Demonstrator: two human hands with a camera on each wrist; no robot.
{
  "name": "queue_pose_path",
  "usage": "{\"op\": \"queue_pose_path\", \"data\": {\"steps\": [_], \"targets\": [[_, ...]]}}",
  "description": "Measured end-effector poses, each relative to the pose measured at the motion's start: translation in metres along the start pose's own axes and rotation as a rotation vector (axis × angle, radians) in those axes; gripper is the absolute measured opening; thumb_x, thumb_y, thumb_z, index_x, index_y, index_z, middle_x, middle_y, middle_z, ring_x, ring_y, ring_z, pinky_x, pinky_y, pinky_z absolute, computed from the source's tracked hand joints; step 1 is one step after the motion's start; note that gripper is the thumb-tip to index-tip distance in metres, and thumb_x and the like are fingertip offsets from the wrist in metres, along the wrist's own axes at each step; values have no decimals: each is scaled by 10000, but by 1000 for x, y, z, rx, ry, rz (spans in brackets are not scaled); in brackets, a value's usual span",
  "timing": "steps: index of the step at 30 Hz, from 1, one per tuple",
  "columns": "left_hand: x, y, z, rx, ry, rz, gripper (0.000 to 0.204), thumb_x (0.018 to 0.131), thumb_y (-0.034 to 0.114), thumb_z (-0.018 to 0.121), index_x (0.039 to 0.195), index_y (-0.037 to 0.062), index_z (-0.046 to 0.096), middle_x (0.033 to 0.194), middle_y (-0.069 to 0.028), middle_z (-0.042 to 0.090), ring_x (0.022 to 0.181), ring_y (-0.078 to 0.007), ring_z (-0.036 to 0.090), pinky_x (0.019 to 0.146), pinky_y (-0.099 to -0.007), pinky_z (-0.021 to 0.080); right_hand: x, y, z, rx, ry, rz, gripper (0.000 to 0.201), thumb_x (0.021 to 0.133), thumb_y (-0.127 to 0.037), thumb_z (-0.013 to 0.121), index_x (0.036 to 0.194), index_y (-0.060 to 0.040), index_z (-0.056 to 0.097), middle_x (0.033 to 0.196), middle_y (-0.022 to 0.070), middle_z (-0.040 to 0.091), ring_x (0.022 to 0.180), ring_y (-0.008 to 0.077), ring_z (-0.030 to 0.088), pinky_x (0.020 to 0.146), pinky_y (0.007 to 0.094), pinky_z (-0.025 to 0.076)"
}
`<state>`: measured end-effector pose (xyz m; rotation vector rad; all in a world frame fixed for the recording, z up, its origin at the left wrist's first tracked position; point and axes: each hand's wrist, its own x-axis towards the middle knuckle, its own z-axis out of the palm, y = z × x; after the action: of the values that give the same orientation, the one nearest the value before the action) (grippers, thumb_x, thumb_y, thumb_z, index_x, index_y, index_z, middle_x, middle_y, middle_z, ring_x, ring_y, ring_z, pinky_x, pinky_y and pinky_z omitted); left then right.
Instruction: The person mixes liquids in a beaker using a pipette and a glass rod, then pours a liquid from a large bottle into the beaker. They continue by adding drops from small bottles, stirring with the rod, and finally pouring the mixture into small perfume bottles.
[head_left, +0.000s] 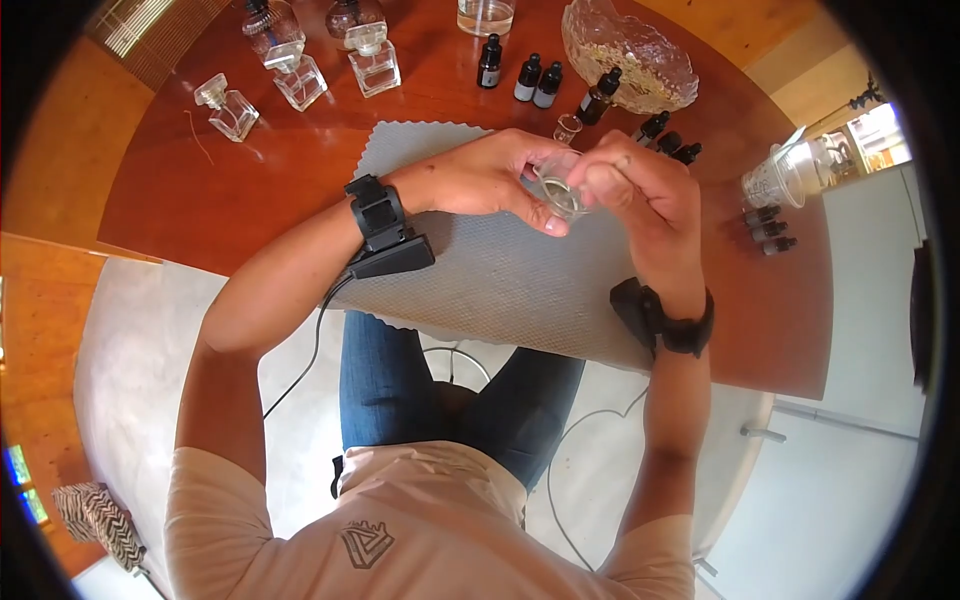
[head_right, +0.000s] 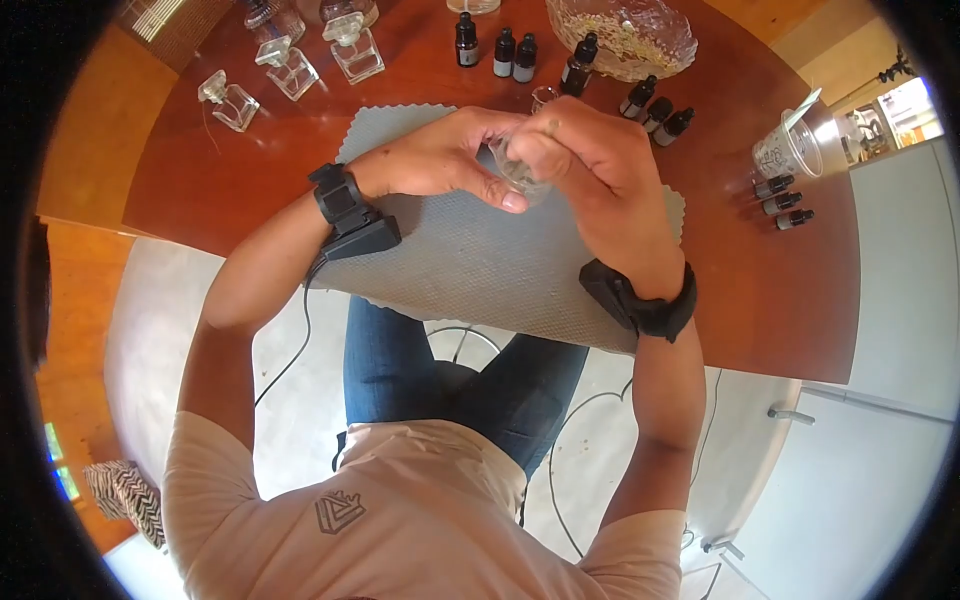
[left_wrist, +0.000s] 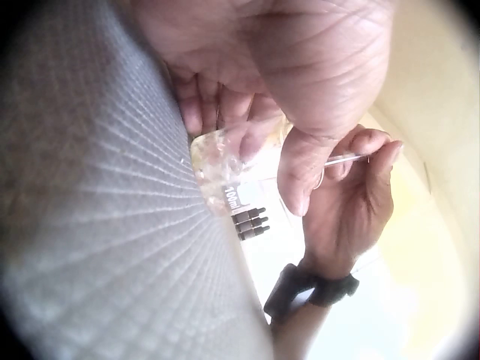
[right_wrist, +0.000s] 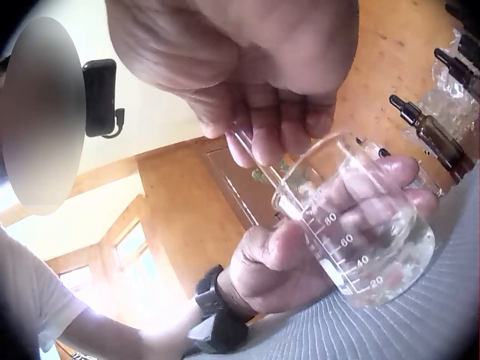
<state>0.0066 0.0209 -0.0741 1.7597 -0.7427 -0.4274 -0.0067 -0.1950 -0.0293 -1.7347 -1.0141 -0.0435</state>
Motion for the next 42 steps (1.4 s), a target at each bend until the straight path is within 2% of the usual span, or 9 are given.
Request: {"op": "queue_pose_path", "data": {"steps": [3,9,15,18,24,28,33,39,42], "targets": [[0,-2,3,-110,21,32,618,789,233,883,1324,48,637,1161,-71,704,1074,-180,636,969,-342,494,-2,8,-2,-87,215,47,210,992,-141,608,897,39,659,804,62,623,712,122,552,675,272,450],[-2,4,1,-34,8,34,599,792,207,878,1312,34,636,1145,-75,713,1070,-171,638,974,-335,490,-1,0,-5,-14,-15,-30,174,985,-114,608,905,33,659,832,62,644,711,118,555,668,272,451],[0,1,3,-21,28,71,582,794,204,878,1299,33,642,1140,-66,713,1071,-172,641,961,-335,499,-6,0,-17,-60,191,165,206,991,-148,607,920,39,657,828,69,633,716,129,562,666,272,449],[-3,6,2,-65,16,29,593,789,200,880,1305,34,639,1144,-72,712,1077,-180,642,956,-338,505,-5,4,-18,63,-11,10,211,992,-158,610,924,37,654,816,66,630,717,129,564,667,271,453],[-2,4,3,-126,2,-7,580,799,213,872,1309,55,644,1158,-77,708,1090,-185,641,969,-337,500,-3,7,-5,-112,184,37,225,992,-161,611,906,40,664,808,57,633,710,132,574,665,271,450],[-2,4,0,-17,3,22,623,795,224,878,1341,64,623,1178,-50,692,1122,-164,617,949,-335,523,-2,-1,-19,-18,-5,44,193,986,-120,605,897,42,661,805,61,636,708,133,573,662,272,453],[-1,-1,1,-47,-8,16,610,804,246,871,1336,78,623,1187,-42,684,1143,-163,607,936,-333,528,-2,10,-1,-84,178,19,197,985,-119,600,890,41,663,795,74,636,690,139,570,660,269,452],[-2,6,-1,21,-29,1,609,802,205,873,1339,71,620,1203,-47,675,1143,-169,614,972,-332,534,-1,-1,-9,-10,-12,0,189,989,-100,587,888,44,657,788,77,630,708,129,567,662,269,448],[0,-1,1,-82,-28,21,613,799,202,874,1339,68,619,1203,-50,676,1133,-170,615,958,-335,533,-1,9,4,-48,134,-19,193,990,-103,585,885,42,657,786,75,629,716,121,563,666,265,447]]}}
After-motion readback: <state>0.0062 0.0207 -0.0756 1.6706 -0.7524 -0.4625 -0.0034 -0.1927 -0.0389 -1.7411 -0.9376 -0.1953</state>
